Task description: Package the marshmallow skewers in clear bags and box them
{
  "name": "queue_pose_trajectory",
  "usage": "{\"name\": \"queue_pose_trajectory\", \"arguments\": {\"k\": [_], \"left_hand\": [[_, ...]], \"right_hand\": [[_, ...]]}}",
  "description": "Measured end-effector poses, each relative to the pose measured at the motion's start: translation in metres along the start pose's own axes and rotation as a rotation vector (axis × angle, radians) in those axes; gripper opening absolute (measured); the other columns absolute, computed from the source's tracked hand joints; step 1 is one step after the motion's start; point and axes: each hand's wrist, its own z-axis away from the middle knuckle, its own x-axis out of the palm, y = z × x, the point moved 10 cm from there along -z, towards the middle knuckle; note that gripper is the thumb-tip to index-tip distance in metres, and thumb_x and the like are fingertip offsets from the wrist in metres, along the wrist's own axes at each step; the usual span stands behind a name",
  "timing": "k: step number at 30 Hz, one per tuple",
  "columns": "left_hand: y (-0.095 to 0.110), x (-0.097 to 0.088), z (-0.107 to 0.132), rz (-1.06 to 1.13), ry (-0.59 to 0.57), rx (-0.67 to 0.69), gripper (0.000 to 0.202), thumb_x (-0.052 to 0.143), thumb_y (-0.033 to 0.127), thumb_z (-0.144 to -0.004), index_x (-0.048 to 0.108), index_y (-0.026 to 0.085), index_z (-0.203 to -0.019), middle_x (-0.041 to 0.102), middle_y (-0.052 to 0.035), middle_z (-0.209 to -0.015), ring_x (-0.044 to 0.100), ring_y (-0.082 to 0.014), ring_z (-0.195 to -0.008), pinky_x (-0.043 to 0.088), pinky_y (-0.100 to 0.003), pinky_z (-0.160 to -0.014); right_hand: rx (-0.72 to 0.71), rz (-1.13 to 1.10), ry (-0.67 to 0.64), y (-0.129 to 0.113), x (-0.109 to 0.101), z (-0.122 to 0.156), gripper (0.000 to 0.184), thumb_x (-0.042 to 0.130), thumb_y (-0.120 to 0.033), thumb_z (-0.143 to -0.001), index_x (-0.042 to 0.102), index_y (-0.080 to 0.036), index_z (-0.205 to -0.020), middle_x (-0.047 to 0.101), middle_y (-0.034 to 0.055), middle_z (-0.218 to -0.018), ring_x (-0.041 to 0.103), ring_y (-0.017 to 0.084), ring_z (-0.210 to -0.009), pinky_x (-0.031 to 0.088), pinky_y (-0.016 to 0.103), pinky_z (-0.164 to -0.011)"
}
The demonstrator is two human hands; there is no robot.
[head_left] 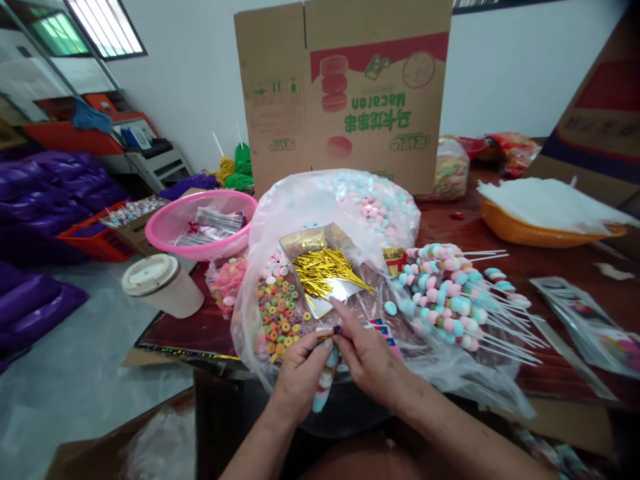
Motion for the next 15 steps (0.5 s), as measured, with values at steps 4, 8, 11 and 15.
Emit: {"name": "queue_pose_trajectory", "arguments": {"k": [4,8,11,15], "left_hand": [[0.003,0.002,0.001,0.047,0.018,0.047,0.027,0.078,0.032,-0.061,0.073,0.017,-0.083,0.069,-0.0023,-0.077,0.062,-0.0121,-0.069,0.050,-0.023,-0.067],[0.001,0.009,0.003,0.209,0.009,-0.054,0.024,0.080,0.031,-0.059,0.072,0.016,-0.076,0.067,-0.0002,-0.062,0.058,-0.0077,-0.054,0.048,-0.017,-0.054],[-0.011,0.026,0.010,0.297,-0.130,-0.248,0.026,0.083,0.028,-0.054,0.070,0.011,-0.069,0.066,-0.0019,-0.056,0.058,-0.0090,-0.047,0.048,-0.019,-0.049],[-0.024,0.059,0.031,0.315,-0.475,-0.449,0.030,0.081,0.028,-0.057,0.065,0.008,-0.072,0.065,-0.0060,-0.055,0.059,-0.0134,-0.042,0.047,-0.021,-0.041]], "right_hand": [[0.025,-0.036,0.174,0.000,-0.010,0.013,0.064,0.042,-0.019,-0.086,0.014,-0.013,-0.144,0.055,-0.0026,-0.060,0.051,0.014,-0.051,0.041,0.024,-0.051],[0.060,-0.146,0.256,0.000,-0.024,0.020,0.058,0.048,-0.024,-0.086,0.027,-0.013,-0.139,0.048,-0.0067,-0.054,0.046,0.011,-0.046,0.039,0.021,-0.047],[-0.023,-0.231,-0.062,-0.019,-0.018,0.014,0.032,0.047,-0.026,-0.089,0.054,-0.018,-0.119,0.058,-0.0032,-0.061,0.055,0.011,-0.054,0.042,0.020,-0.052],[-0.207,-0.333,-0.524,-0.051,-0.010,0.024,0.024,0.041,-0.025,-0.093,0.062,-0.021,-0.104,0.067,-0.0006,-0.072,0.063,0.011,-0.067,0.046,0.020,-0.065]]}}
